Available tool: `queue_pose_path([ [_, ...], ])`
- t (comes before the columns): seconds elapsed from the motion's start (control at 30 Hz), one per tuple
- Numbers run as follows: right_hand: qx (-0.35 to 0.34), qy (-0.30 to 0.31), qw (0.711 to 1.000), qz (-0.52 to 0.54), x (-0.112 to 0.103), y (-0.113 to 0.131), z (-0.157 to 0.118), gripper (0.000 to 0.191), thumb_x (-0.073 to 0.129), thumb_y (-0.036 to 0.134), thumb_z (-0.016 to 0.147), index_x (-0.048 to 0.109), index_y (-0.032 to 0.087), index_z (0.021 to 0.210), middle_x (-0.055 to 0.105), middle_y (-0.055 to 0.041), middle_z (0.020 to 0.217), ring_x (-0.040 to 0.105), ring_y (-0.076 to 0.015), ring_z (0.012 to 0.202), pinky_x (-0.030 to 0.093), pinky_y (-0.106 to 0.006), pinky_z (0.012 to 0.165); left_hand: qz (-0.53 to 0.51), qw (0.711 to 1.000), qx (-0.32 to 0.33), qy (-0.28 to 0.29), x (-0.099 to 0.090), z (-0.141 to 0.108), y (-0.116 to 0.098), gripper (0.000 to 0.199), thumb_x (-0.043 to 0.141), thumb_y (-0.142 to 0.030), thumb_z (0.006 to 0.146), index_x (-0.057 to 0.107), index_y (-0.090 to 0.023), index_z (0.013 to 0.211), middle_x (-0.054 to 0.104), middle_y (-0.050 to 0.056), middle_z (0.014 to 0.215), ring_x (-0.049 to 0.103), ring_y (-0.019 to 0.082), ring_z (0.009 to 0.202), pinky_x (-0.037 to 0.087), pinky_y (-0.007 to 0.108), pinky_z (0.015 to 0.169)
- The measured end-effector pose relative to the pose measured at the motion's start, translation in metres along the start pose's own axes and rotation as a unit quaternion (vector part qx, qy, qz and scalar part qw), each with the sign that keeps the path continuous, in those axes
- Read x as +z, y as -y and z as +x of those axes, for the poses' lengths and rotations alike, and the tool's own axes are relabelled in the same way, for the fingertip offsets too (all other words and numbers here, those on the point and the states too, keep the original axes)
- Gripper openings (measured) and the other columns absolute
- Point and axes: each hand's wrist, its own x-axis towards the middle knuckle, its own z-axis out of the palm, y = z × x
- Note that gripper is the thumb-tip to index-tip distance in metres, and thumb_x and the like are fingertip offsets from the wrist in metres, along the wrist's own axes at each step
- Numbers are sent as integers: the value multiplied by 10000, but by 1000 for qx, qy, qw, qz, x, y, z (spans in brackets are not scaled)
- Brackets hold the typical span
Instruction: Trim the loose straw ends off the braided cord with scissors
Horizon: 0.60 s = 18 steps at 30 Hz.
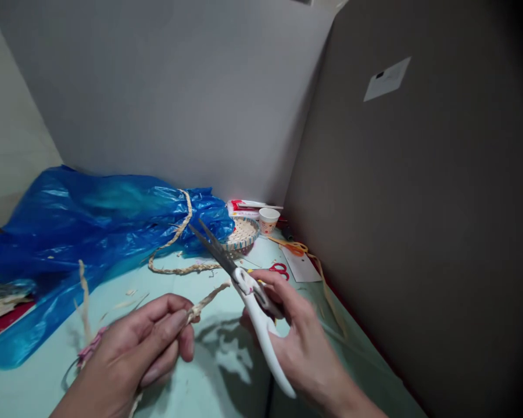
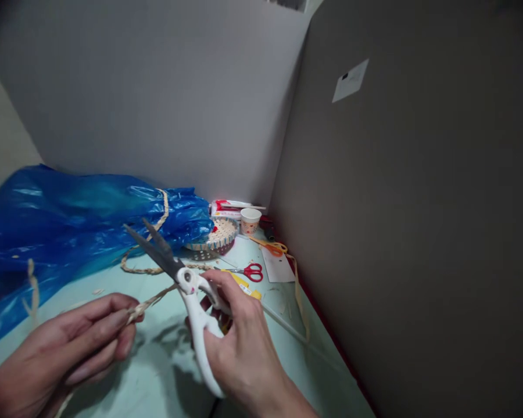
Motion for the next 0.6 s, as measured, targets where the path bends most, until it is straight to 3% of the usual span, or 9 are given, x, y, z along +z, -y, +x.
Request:
queue_pose_path([
  [0.07,-65,-6,995,-76,-6,-6,0,412,577,102,742,627,207,1138,701,0,875,607,-123,668,486,-196,607,-58,998,-22,7,-4,6,-4,342,859,-511,707,749,-195,780,653,-2,613,230,15,435,245,95,394],
  [0.17,-181,-17,968,-174,-12,-17,0,612,516,46,673,583,208,1260,728,-50,1026,666,-165,799,536,-231,693,-126,991,-32,20,-10,11,-9,353,868,-495,712,746,-184,829,641,-14,616,213,11,456,240,91,412],
  [0.3,-290,-8,919,-267,-20,-29,3,695,494,33,654,536,195,1328,680,-68,913,624,-213,778,529,-298,670,-176,984,-22,27,-16,11,-16,366,903,-471,673,746,-176,821,652,-8,613,266,24,476,304,119,442],
  [0.47,-316,19,889,-331,-27,-36,5,775,516,18,666,489,175,1425,615,-67,871,568,-243,779,503,-345,667,-208,978,-11,14,-18,9,-19,351,915,-430,685,768,-188,894,588,-52,544,312,32,472,350,119,461],
  [0.6,-322,23,875,-361,-29,-38,6,801,499,0,681,475,158,1466,584,-60,854,548,-245,793,491,-347,681,-219,976,-11,4,-17,8,-15,378,932,-407,660,766,-221,944,694,-11,648,389,59,493,407,156,475],
])
